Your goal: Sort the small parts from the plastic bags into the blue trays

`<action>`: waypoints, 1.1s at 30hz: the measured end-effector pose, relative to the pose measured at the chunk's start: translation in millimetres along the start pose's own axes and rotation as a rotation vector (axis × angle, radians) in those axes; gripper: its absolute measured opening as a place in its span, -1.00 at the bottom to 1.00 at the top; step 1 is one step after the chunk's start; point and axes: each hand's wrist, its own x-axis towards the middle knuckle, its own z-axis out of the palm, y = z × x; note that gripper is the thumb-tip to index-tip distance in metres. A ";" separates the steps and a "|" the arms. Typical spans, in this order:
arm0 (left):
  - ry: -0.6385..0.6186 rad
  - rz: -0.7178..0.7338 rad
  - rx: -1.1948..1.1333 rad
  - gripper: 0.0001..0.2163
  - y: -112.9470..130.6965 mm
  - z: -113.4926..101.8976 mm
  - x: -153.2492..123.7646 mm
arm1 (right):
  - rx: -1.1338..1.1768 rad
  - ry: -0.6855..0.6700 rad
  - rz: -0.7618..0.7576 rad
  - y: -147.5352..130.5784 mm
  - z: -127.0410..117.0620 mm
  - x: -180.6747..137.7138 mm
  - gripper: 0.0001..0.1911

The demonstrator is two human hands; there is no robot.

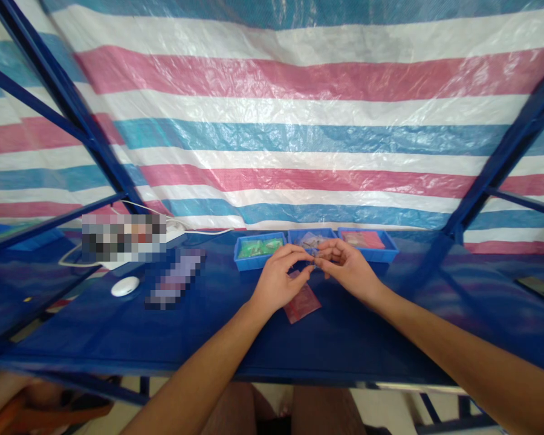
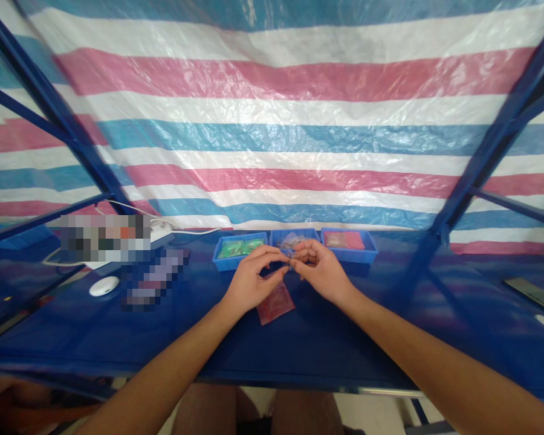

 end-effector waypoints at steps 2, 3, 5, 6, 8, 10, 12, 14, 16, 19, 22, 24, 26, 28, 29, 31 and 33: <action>-0.002 0.000 -0.007 -0.79 -1.3 1.2 -0.1 | 0.016 0.000 0.013 -1.3 -0.8 0.3 -0.54; -0.002 -0.003 -0.013 -0.77 -1.3 1.6 -0.1 | 0.026 -0.002 0.020 -2.1 -1.2 0.5 -0.53; -0.006 -0.022 -0.027 -0.72 -0.5 1.9 0.3 | 0.041 -0.006 0.027 -4.1 -1.8 0.5 -0.53; -0.009 -0.034 -0.035 -0.70 0.0 1.8 0.6 | 0.046 -0.007 0.024 -5.1 -1.9 0.3 -0.54; -0.007 -0.062 -0.052 -0.70 0.9 1.2 1.5 | 0.050 -0.021 0.011 -6.9 -1.6 -0.6 -0.58; 0.003 -0.091 -0.065 -0.75 1.5 0.3 2.5 | 0.039 -0.051 -0.006 -8.0 -0.9 -2.0 -0.59; 0.009 -0.126 -0.076 -0.82 1.9 -0.4 3.4 | 0.005 -0.085 -0.022 -8.4 0.0 -3.7 -0.59; 0.005 -0.163 -0.085 -0.86 1.7 -0.8 3.8 | -0.037 -0.112 -0.040 -8.1 1.1 -5.2 -0.58; -0.004 -0.200 -0.089 -0.84 0.2 -0.5 3.7 | -0.061 -0.123 -0.054 -7.7 2.2 -6.3 -0.57; -0.009 -0.256 -0.125 -0.80 -4.2 1.5 2.8 | -0.094 -0.073 -0.065 -7.4 2.0 -6.2 -0.57; 0.014 -0.323 -0.191 -0.79 -8.9 4.8 1.9 | -0.166 0.047 -0.080 -7.4 -1.5 -3.9 -0.60; 0.031 -0.357 -0.244 -0.78 -10.5 6.7 1.5 | -0.200 0.093 -0.099 -6.9 -4.4 -2.1 -0.61; 0.025 -0.366 -0.303 -0.76 -10.6 7.6 1.4 | -0.202 0.070 -0.099 -6.2 -6.1 -1.2 -0.60; -0.001 -0.349 -0.336 -0.75 -10.1 7.1 1.5 | -0.181 -0.012 -0.061 -5.4 -5.8 -1.6 -0.60; -0.015 -0.336 -0.341 -0.75 -9.8 6.5 1.6 | -0.169 -0.057 -0.038 -5.0 -5.0 -2.2 -0.61; -0.033 -0.317 -0.341 -0.75 -9.4 5.0 1.7 | -0.149 -0.119 -0.007 -4.3 -3.1 -3.4 -0.65; -0.045 -0.310 -0.345 -0.75 -9.5 3.7 1.7 | -0.134 -0.140 0.005 -3.4 -1.9 -4.1 -0.67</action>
